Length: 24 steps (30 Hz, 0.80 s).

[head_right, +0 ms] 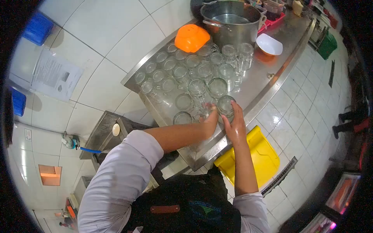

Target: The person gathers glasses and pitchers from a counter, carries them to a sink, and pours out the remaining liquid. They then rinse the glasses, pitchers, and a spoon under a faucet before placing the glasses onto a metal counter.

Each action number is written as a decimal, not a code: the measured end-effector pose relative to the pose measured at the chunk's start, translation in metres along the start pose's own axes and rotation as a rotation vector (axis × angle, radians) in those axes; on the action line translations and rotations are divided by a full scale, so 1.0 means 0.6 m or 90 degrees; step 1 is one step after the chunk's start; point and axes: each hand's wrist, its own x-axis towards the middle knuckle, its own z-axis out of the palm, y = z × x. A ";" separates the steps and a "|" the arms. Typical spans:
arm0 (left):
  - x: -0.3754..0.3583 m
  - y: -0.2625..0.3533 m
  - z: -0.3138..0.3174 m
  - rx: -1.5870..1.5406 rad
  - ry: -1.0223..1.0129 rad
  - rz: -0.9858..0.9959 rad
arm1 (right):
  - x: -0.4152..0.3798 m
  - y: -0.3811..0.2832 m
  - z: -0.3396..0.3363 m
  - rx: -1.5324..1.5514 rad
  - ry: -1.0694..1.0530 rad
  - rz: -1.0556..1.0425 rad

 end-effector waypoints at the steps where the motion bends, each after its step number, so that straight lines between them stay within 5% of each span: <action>1: 0.003 0.005 0.003 -0.014 0.023 -0.006 | 0.000 0.005 0.005 -0.006 -0.001 -0.011; 13: -0.051 0.015 -0.030 -0.134 0.209 0.014 | -0.005 0.011 0.001 -0.131 -0.024 -0.096; 16: -0.149 -0.034 -0.064 -0.545 0.272 -0.082 | -0.002 0.006 0.002 -0.113 -0.035 -0.054; 19: -0.239 -0.064 0.011 -1.054 0.541 -0.179 | -0.001 0.012 0.002 -0.088 -0.043 -0.070; 21: -0.321 -0.095 0.050 -1.064 0.500 -0.437 | 0.002 0.008 0.000 -0.094 -0.048 -0.046; 24: -0.325 -0.049 0.087 -1.126 0.472 -0.655 | 0.001 0.001 -0.001 -0.079 -0.064 -0.047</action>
